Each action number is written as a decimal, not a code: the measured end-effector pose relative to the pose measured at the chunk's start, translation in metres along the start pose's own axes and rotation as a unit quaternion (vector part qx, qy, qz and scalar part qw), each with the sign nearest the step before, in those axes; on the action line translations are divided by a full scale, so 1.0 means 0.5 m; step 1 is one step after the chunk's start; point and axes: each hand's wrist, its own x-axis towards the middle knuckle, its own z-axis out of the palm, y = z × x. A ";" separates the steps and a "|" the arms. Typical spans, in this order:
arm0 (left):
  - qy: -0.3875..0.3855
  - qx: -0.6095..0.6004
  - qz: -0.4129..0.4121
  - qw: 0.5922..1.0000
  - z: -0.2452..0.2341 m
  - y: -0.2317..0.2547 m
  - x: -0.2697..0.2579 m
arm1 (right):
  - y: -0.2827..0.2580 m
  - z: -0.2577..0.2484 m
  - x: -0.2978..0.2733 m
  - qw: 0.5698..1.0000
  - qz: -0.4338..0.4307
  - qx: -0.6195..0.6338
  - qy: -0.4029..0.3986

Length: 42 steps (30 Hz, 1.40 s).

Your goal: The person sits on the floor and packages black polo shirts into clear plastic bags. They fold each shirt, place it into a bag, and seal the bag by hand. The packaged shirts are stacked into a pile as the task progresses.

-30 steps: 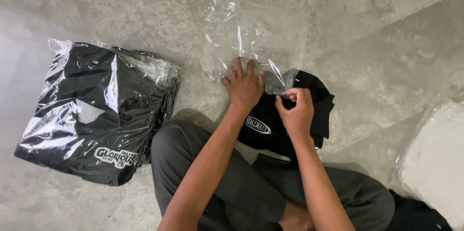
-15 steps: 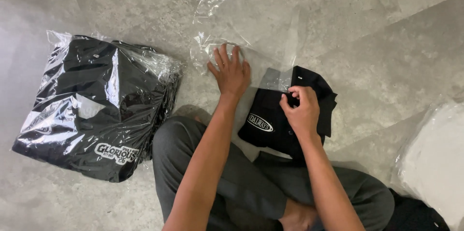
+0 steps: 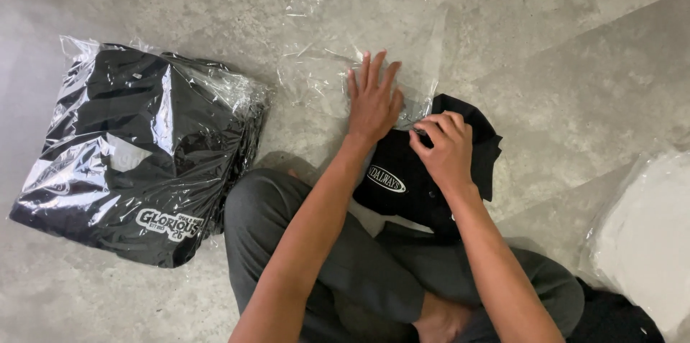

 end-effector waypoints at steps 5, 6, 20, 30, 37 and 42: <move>-0.047 -0.005 -0.011 0.999 0.038 -0.015 -0.008 | -0.013 -0.004 0.011 0.999 -0.027 -0.043 0.003; -0.054 -0.006 -0.012 0.998 0.042 -0.018 -0.009 | -0.022 -0.010 0.016 0.998 -0.021 -0.052 0.003; -0.084 0.010 -0.015 0.996 0.043 -0.017 -0.015 | 0.015 0.047 -0.014 0.997 -0.016 -0.067 0.025; -0.100 0.054 -0.008 0.994 0.055 -0.023 -0.016 | 0.014 0.011 -0.009 0.995 0.095 0.029 0.022; -0.115 0.058 -0.021 0.991 0.053 -0.016 -0.012 | -0.001 0.019 -0.041 0.875 0.456 0.144 0.072; -0.114 0.063 -0.027 0.991 0.044 -0.012 -0.015 | -0.020 0.000 0.052 0.946 0.270 0.132 0.125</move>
